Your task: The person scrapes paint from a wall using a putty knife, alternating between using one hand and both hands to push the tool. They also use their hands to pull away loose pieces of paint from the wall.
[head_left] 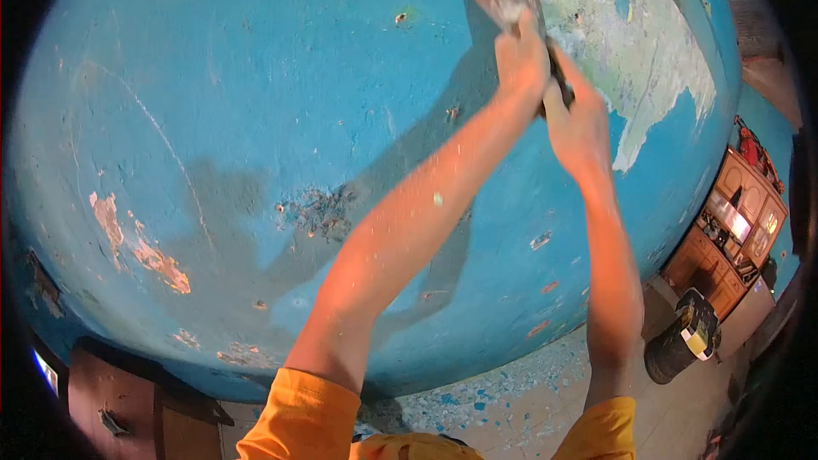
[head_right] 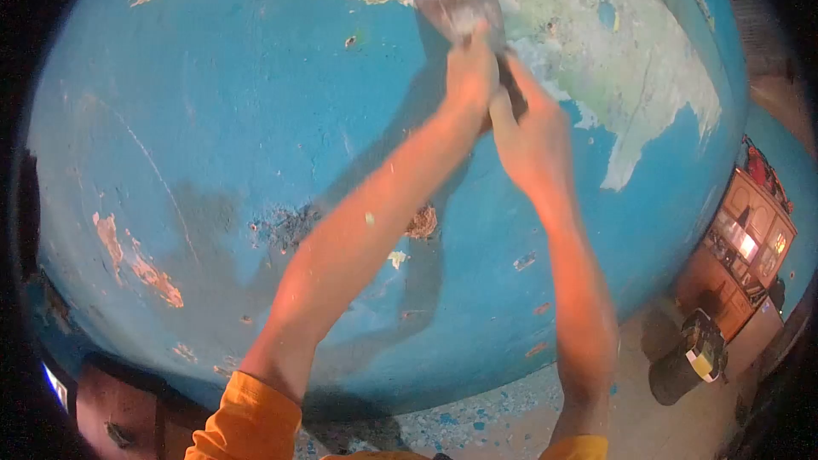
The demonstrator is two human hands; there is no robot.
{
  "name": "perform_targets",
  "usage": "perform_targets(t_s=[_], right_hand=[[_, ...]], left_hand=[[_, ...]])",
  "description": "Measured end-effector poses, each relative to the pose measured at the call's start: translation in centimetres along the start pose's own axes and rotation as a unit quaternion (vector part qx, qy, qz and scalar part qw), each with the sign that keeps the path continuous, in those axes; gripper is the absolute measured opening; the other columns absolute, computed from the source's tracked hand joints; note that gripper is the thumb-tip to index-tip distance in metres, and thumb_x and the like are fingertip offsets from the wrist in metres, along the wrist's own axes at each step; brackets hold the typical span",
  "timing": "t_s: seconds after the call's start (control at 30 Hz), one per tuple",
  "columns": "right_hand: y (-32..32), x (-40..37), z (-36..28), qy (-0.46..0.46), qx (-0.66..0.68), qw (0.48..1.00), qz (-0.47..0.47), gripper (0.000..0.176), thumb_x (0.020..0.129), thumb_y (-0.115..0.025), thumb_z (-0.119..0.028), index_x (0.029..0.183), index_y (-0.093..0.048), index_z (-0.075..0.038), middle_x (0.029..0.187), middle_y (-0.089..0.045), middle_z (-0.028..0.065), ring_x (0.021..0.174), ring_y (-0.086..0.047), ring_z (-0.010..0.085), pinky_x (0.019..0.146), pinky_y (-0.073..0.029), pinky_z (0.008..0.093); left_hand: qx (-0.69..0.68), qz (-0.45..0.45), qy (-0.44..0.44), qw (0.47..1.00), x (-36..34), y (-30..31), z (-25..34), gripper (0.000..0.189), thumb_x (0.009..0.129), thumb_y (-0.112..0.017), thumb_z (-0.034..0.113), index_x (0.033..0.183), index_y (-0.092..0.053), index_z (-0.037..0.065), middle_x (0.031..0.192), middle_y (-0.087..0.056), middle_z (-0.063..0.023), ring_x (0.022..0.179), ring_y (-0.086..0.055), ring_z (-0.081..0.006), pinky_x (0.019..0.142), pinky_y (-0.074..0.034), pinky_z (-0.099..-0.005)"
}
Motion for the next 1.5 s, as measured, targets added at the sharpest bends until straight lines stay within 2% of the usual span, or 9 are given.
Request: perform_targets(t_s=[0.3,0.47,0.53,0.73,0.93,1.13,1.27,1.37,1.5], right_hand=[[-3.0,-6.4,-0.6,-0.050,0.083,0.995,0.002,0.041,0.091,-0.049,-0.021,0.127,-0.049,-0.002,0.115,-0.061,0.0217,0.108,-0.059,0.0328,0.089,-0.046,0.0387],[-1.2,1.0,-2.8,-0.037,0.041,0.998,0.003,0.041,0.091,-0.052,-0.019,0.128,-0.048,-0.002,0.111,-0.063,0.0192,0.104,-0.060,0.0335,0.086,-0.047,0.0398],[-0.3,1.8,-2.8,-0.068,0.040,0.997,-0.006,0.040,0.091,-0.052,-0.020,0.127,-0.049,-0.002,0.108,-0.064,0.0199,0.102,-0.061,0.0335,0.085,-0.047,0.0402],[-2.8,-7.8,0.0,-0.108,0.138,0.984,-0.019,0.042,0.092,-0.050,-0.026,0.125,-0.050,0.000,0.106,-0.063,0.0219,0.102,-0.061,0.0305,0.085,-0.047,0.0375],[0.0,-1.4,0.7,-0.078,0.152,0.985,-0.011,0.042,0.090,-0.054,-0.022,0.125,-0.050,0.000,0.113,-0.061,0.0204,0.105,-0.061,0.0294,0.086,-0.046,0.0357],[-1.9,-6.7,1.9,-0.046,0.133,0.990,0.005,0.045,0.088,-0.057,-0.022,0.128,-0.048,-0.004,0.116,-0.061,0.0209,0.105,-0.061,0.0333,0.087,-0.048,0.0380],[0.8,0.2,1.4,-0.045,0.111,0.993,0.006,0.047,0.087,-0.057,-0.025,0.128,-0.048,-0.003,0.110,-0.063,0.0203,0.101,-0.062,0.0326,0.083,-0.048,0.0380],[1.0,-1.1,1.7,-0.177,0.141,0.970,-0.083,0.047,0.087,-0.056,-0.025,0.127,-0.048,-0.002,0.106,-0.064,0.0198,0.096,-0.063,0.0324,0.080,-0.048,0.0386],[0.2,-5.9,3.6,-0.063,0.118,0.989,-0.059,0.046,0.087,-0.055,-0.024,0.127,-0.047,-0.004,0.109,-0.063,0.0206,0.104,-0.061,0.0337,0.088,-0.048,0.0391]], left_hand=[[0.071,-0.061,0.017,0.995,-4.0,4.5,-0.3,0.052,0.091,-0.043,0.036,0.078,-0.060,-0.011,0.072,-0.063,-0.0199,0.071,-0.062,-0.0267,0.068,-0.047,-0.0413],[0.184,-0.039,-0.049,0.981,1.0,1.3,4.2,0.047,0.091,-0.044,0.033,0.078,-0.060,-0.010,0.072,-0.062,-0.0177,0.068,-0.060,-0.0216,0.064,-0.047,-0.0404],[0.109,-0.031,0.020,0.993,0.7,0.5,4.7,0.045,0.089,-0.046,0.032,0.080,-0.060,-0.010,0.072,-0.062,-0.0182,0.067,-0.059,-0.0214,0.063,-0.046,-0.0407],[0.132,-0.033,-0.022,0.990,-6.1,5.2,-0.9,0.044,0.087,-0.046,0.029,0.079,-0.059,-0.012,0.071,-0.062,-0.0190,0.068,-0.059,-0.0225,0.064,-0.046,-0.0415],[0.153,-0.008,-0.037,0.988,0.4,0.3,0.0,0.045,0.088,-0.048,0.031,0.076,-0.059,-0.011,0.068,-0.061,-0.0167,0.066,-0.059,-0.0216,0.062,-0.045,-0.0395],[0.138,-0.024,0.003,0.990,-5.6,3.6,-1.6,0.043,0.085,-0.048,0.029,0.078,-0.058,-0.013,0.069,-0.063,-0.0209,0.068,-0.062,-0.0239,0.064,-0.046,-0.0417],[0.182,0.016,-0.079,0.980,0.6,-0.7,0.7,0.044,0.085,-0.049,0.030,0.074,-0.059,-0.012,0.068,-0.064,-0.0206,0.067,-0.063,-0.0251,0.065,-0.047,-0.0412],[0.171,0.057,-0.099,0.979,-1.2,0.2,-0.6,0.045,0.085,-0.050,0.030,0.073,-0.060,-0.012,0.067,-0.063,-0.0202,0.067,-0.063,-0.0264,0.065,-0.047,-0.0412],[0.137,0.021,-0.032,0.990,-6.3,2.3,-2.9,0.047,0.087,-0.051,0.033,0.077,-0.061,-0.012,0.068,-0.064,-0.0190,0.067,-0.062,-0.0263,0.064,-0.047,-0.0408]])
Point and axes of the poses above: each hand's wrist, its own x-axis towards the middle knuckle, its own y-axis out of the back of the hand, z = x × y, the point moved 4 cm from there along x, towards the middle knuckle
